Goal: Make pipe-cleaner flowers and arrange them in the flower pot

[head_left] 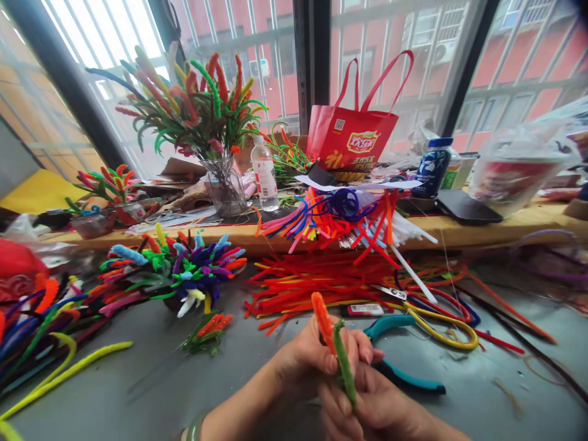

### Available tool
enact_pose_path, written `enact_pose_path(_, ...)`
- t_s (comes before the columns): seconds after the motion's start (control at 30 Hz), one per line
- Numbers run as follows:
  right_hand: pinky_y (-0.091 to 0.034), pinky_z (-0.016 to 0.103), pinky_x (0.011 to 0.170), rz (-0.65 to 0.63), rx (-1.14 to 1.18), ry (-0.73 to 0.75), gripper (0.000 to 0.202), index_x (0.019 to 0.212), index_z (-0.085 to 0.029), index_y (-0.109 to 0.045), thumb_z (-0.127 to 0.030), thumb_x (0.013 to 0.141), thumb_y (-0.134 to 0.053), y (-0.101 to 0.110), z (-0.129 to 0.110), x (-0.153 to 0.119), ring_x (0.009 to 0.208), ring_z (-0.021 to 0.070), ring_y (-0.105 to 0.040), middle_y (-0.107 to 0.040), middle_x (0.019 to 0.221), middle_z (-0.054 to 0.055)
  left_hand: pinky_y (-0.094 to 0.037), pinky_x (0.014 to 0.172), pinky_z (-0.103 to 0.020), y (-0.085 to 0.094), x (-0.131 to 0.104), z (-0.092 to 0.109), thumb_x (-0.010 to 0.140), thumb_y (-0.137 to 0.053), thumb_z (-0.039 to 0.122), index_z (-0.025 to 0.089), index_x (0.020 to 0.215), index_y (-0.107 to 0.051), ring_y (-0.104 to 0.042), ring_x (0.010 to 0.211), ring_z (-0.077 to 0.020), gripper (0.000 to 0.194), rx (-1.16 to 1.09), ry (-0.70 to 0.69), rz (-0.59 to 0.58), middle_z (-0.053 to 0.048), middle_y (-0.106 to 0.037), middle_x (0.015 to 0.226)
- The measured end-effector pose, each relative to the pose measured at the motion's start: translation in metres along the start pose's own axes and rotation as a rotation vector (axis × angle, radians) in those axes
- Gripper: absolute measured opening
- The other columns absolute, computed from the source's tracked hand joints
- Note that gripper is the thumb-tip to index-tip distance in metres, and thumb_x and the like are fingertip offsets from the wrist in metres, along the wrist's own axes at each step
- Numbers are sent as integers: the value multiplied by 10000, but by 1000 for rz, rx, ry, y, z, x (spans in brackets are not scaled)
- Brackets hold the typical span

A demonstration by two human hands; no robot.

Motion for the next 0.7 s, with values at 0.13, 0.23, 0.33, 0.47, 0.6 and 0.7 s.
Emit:
enact_pose_path(0.13, -328, 145, 484, 273, 82, 71, 240, 759, -177, -570, -263, 671, -776, 12, -13, -2, 468, 26, -441, -497, 581, -70, -489, 638, -281, 13, -1, -1, 526, -806, 422, 167, 650, -664, -562, 595, -133, 317, 36, 39, 167, -24, -599, 619)
enact_pose_path(0.23, -367, 136, 570, 463, 102, 112, 236, 826, -193, -595, -207, 670, -772, 23, -21, -6, 559, 31, -478, -526, 654, -64, -416, 440, -190, 20, 1, -2, 596, -774, 410, 120, 784, -694, -463, 405, -66, 354, 88, 108, 262, 16, -526, 498)
enact_pose_path(0.33, -391, 157, 615, 480, 128, 83, 208, 818, -198, -616, -210, 669, -761, 28, -22, -8, 585, 42, -496, -542, 678, -57, -384, 415, -145, 22, 2, -1, 592, -793, 346, 86, 801, -697, -439, 406, -42, 347, 76, 89, 317, 25, -509, 487)
enact_pose_path(0.47, -407, 177, 594, 508, 185, 17, 146, 774, -205, -640, -267, 679, -731, 34, -19, -8, 533, 48, -477, -543, 658, -57, -399, 411, -142, 21, 2, -2, 591, -800, 310, 98, 812, -696, -439, 416, -42, 323, 46, 66, 331, 23, -520, 503)
enact_pose_path(0.6, -408, 170, 600, 507, 148, 24, 160, 767, -186, -645, -312, 695, -711, 35, -22, -8, 526, 42, -458, -534, 660, -47, -439, 446, -167, 22, 1, -1, 597, -799, 303, 112, 809, -698, -486, 468, -60, 303, 82, 46, 400, -10, -581, 603)
enact_pose_path(0.7, -388, 155, 568, 516, 139, 48, 164, 749, -198, -634, -277, 656, -744, 35, -23, -8, 517, 38, -443, -514, 645, -60, -453, 458, -179, 22, 1, 0, 599, -796, 316, 109, 801, -699, -493, 476, -60, 305, 126, 36, 423, -14, -587, 637)
Point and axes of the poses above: each hand's wrist, its own x-axis towards the middle knuckle, its own y-axis out of the back of the hand, z = x × y, the point moved 4 cm from there along x, towards the middle knuckle
